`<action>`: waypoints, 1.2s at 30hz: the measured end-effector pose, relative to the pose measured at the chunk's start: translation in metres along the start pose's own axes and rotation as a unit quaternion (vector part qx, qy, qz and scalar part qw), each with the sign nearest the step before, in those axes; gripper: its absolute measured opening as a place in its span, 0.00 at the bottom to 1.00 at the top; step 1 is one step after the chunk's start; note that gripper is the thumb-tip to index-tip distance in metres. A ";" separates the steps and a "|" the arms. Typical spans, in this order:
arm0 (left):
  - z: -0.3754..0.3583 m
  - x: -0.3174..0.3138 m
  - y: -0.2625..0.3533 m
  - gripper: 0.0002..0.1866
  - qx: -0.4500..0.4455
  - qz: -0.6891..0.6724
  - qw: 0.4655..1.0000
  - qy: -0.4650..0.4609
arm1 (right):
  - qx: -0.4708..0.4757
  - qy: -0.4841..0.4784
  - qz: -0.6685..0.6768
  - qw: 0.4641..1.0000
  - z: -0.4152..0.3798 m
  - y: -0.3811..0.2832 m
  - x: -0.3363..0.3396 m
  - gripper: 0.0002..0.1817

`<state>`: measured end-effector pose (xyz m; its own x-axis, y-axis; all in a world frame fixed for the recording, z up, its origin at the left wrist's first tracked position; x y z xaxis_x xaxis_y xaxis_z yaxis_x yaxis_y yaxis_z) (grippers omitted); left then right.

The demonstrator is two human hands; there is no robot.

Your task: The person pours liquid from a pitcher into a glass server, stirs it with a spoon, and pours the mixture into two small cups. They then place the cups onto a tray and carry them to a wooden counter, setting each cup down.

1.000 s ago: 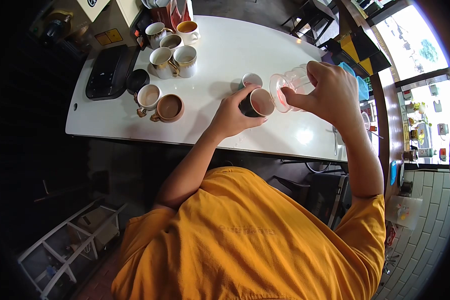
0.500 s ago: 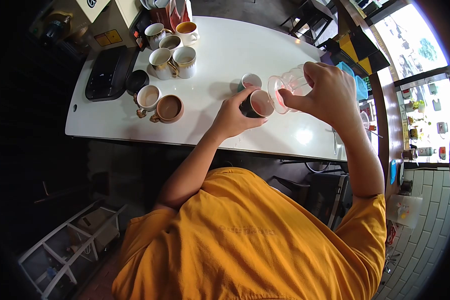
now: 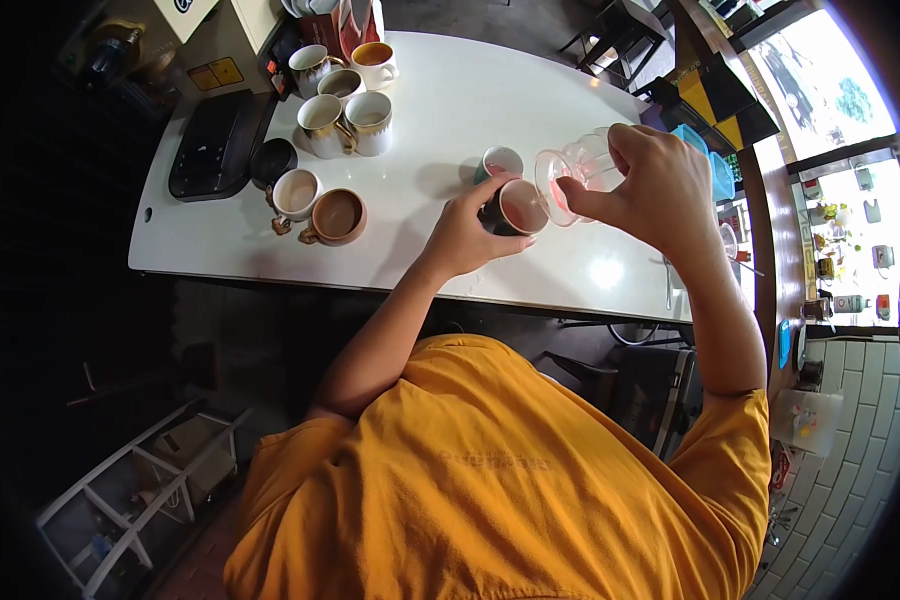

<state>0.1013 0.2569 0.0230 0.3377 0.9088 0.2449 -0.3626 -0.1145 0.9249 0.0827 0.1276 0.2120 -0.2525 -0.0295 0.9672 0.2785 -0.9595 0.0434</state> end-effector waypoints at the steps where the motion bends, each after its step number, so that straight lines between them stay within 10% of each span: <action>1: 0.000 0.001 0.001 0.39 -0.001 0.008 1.000 0.001 | 0.012 0.024 0.016 1.000 -0.001 0.000 0.000 0.29; 36: 0.004 0.002 -0.005 0.38 -0.001 -0.011 1.000 0.003 | 0.056 0.050 0.040 0.996 0.003 -0.007 -0.002 0.29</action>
<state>0.1067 0.2575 0.0200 0.3398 0.9136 0.2231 -0.3576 -0.0939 0.9291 0.0837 0.1356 0.2107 -0.3142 -0.1374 0.9394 0.4023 -0.9155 0.0006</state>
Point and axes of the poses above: each hand's wrist, its own z-axis towards the middle knuckle, its own x-axis out of the back of the hand, y = z × x, the point moved 6 cm from there along z, towards the middle knuckle, and after that the axes turned 7 degrees about z, right-handed, at the moved point
